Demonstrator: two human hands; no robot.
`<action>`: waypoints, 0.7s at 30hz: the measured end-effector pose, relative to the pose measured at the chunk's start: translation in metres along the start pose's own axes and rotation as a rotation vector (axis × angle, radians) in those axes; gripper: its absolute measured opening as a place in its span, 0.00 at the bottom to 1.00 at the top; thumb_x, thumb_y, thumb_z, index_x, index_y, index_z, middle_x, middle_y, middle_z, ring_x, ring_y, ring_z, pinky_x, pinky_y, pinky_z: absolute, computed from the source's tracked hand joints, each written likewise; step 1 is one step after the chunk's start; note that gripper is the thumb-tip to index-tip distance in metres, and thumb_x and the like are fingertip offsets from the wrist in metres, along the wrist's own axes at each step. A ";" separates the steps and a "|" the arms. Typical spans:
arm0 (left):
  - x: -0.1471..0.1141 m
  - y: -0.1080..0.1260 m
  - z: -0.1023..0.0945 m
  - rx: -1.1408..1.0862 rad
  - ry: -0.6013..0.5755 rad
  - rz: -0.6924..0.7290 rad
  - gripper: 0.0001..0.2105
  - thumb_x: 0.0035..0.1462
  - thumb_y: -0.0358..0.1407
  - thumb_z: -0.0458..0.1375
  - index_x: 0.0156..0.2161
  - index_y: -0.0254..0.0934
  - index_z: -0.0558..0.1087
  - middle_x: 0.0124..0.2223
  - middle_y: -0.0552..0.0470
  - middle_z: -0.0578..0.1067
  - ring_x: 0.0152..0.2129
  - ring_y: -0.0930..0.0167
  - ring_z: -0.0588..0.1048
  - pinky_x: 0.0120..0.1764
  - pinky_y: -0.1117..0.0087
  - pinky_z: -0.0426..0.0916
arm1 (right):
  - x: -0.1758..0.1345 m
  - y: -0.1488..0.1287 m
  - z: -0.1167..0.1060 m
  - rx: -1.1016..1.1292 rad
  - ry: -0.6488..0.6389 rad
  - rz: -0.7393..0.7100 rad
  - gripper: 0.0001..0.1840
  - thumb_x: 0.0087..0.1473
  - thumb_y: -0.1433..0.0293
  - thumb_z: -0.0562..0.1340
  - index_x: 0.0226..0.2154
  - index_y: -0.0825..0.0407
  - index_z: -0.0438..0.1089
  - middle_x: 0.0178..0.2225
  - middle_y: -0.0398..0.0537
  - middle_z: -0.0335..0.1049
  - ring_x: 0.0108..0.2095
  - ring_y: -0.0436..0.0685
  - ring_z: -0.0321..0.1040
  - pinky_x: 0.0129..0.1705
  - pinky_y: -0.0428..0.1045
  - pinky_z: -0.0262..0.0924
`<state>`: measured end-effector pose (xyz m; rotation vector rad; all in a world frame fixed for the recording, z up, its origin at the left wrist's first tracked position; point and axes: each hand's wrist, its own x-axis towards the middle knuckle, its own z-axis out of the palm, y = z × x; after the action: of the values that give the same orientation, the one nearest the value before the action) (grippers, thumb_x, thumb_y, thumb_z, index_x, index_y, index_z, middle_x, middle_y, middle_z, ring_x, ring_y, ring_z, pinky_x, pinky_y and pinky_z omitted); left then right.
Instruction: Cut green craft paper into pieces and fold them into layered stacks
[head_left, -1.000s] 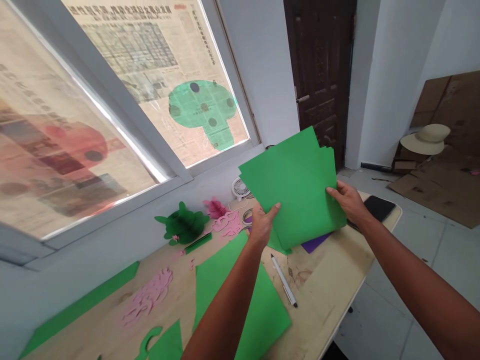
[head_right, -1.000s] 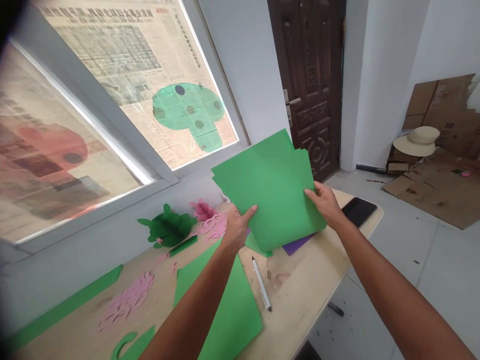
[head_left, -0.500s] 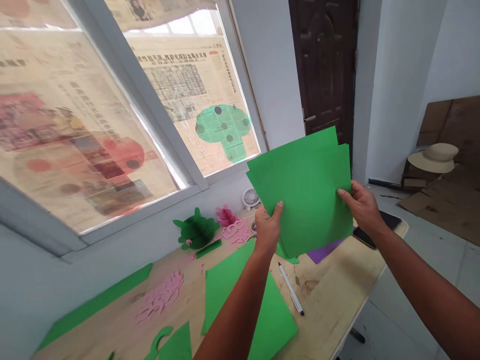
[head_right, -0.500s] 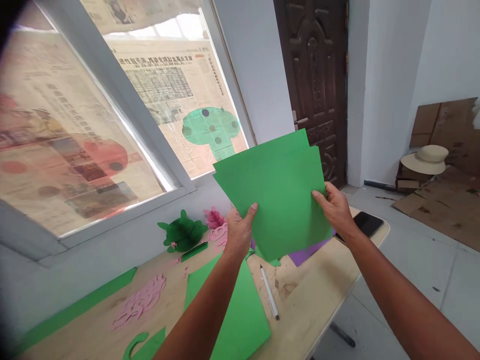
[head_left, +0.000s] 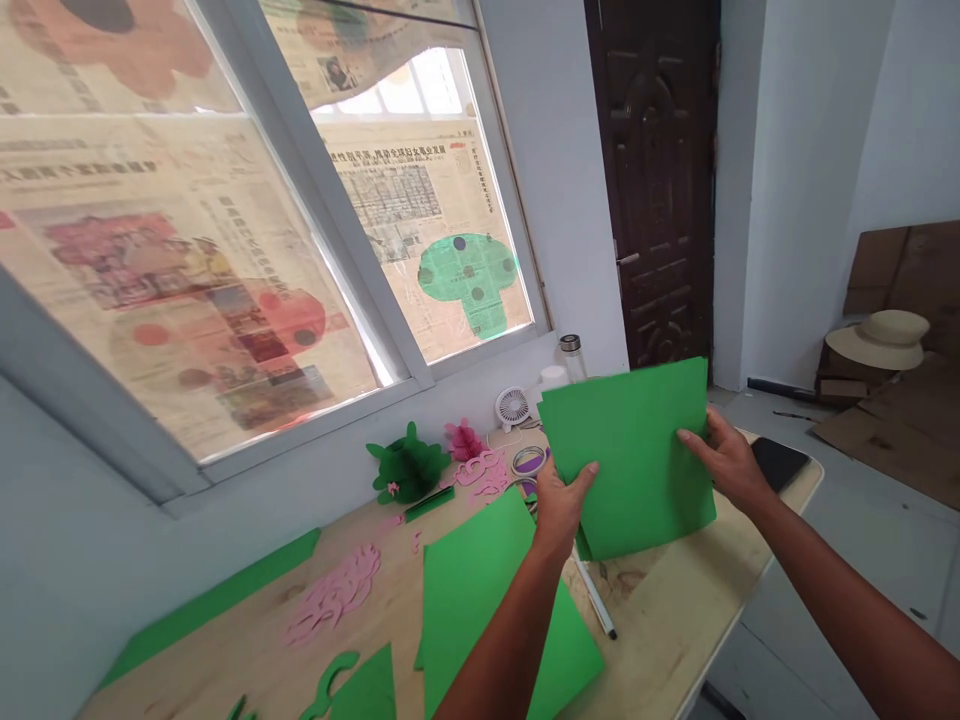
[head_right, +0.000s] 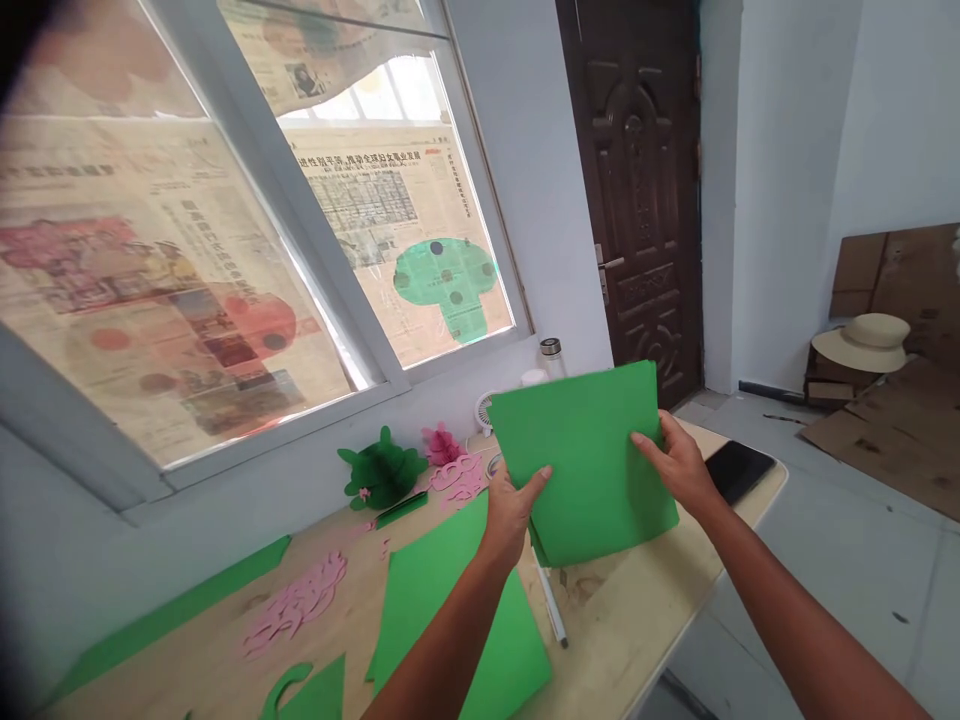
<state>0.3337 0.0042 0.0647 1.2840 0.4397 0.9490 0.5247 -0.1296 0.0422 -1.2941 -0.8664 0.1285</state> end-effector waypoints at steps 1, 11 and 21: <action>-0.002 -0.002 -0.001 0.006 -0.001 0.000 0.27 0.37 0.41 0.69 0.45 0.34 0.73 0.40 0.43 0.79 0.39 0.61 0.77 0.43 0.59 0.71 | -0.004 0.001 0.000 -0.003 0.004 0.000 0.21 0.48 0.56 0.64 0.44 0.47 0.68 0.44 0.49 0.72 0.45 0.61 0.68 0.45 0.55 0.66; 0.001 -0.014 0.004 -0.005 0.007 0.020 0.21 0.40 0.43 0.67 0.39 0.35 0.74 0.38 0.45 0.79 0.41 0.61 0.76 0.46 0.57 0.70 | -0.004 0.006 0.002 -0.015 0.053 -0.001 0.20 0.51 0.56 0.61 0.45 0.47 0.67 0.45 0.50 0.71 0.46 0.61 0.68 0.43 0.54 0.66; -0.008 -0.030 0.004 0.049 0.064 0.049 0.18 0.42 0.42 0.66 0.39 0.35 0.74 0.37 0.46 0.79 0.39 0.63 0.76 0.46 0.60 0.69 | -0.015 0.019 0.006 -0.078 0.146 0.073 0.17 0.50 0.56 0.61 0.41 0.46 0.67 0.37 0.47 0.72 0.36 0.59 0.69 0.38 0.53 0.66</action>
<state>0.3432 -0.0043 0.0357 1.3164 0.4858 1.0284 0.5176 -0.1269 0.0189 -1.3909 -0.7063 0.0572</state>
